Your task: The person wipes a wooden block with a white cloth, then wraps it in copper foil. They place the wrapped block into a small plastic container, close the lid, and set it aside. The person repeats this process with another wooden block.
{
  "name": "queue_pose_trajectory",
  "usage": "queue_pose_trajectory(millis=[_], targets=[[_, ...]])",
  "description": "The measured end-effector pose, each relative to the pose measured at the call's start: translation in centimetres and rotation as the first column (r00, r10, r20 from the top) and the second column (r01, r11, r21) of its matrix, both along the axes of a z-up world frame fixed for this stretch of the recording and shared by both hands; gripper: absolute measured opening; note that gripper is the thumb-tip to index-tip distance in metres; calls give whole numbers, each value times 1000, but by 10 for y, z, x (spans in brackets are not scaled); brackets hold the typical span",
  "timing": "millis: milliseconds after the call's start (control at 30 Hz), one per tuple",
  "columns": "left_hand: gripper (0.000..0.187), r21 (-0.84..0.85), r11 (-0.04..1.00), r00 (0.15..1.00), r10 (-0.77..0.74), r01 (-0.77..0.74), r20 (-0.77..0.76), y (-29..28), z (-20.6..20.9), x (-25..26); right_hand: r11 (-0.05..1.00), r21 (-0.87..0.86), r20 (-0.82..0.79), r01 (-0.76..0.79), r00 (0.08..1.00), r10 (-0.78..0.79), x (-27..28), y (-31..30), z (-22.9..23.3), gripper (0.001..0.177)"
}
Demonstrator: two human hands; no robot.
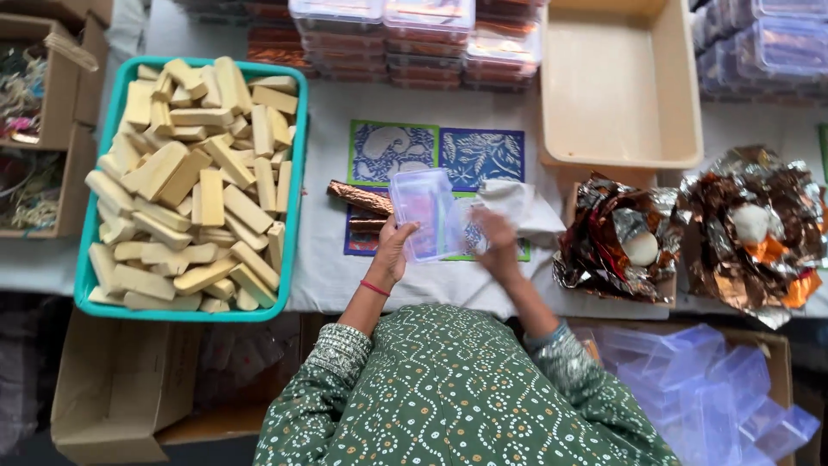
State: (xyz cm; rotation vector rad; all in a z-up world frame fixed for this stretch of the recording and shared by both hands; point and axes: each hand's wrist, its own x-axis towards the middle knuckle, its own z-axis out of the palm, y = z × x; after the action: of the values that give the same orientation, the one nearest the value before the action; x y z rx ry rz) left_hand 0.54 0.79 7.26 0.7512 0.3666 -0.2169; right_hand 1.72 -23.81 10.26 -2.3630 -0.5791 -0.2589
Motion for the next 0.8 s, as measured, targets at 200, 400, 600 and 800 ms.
queue_pose_trajectory(millis=[200,400,600,800], targets=[[54,66,997,994,42,-49,98,8,12,4,810,-448,-216,378,834,-509,73,-66,-67,90],[58,88,996,999,29,-33,43,11,5,12,887,-209,-23,412,905,-426,42,-65,-81,25],[62,24,1000,993,-5,2,115,-4,5,31,950,270,38,153,985,-169,22,4,13,19],[62,98,995,979,-18,-1,201,-18,-29,50,975,-106,44,-194,979,200,38,81,29,63]])
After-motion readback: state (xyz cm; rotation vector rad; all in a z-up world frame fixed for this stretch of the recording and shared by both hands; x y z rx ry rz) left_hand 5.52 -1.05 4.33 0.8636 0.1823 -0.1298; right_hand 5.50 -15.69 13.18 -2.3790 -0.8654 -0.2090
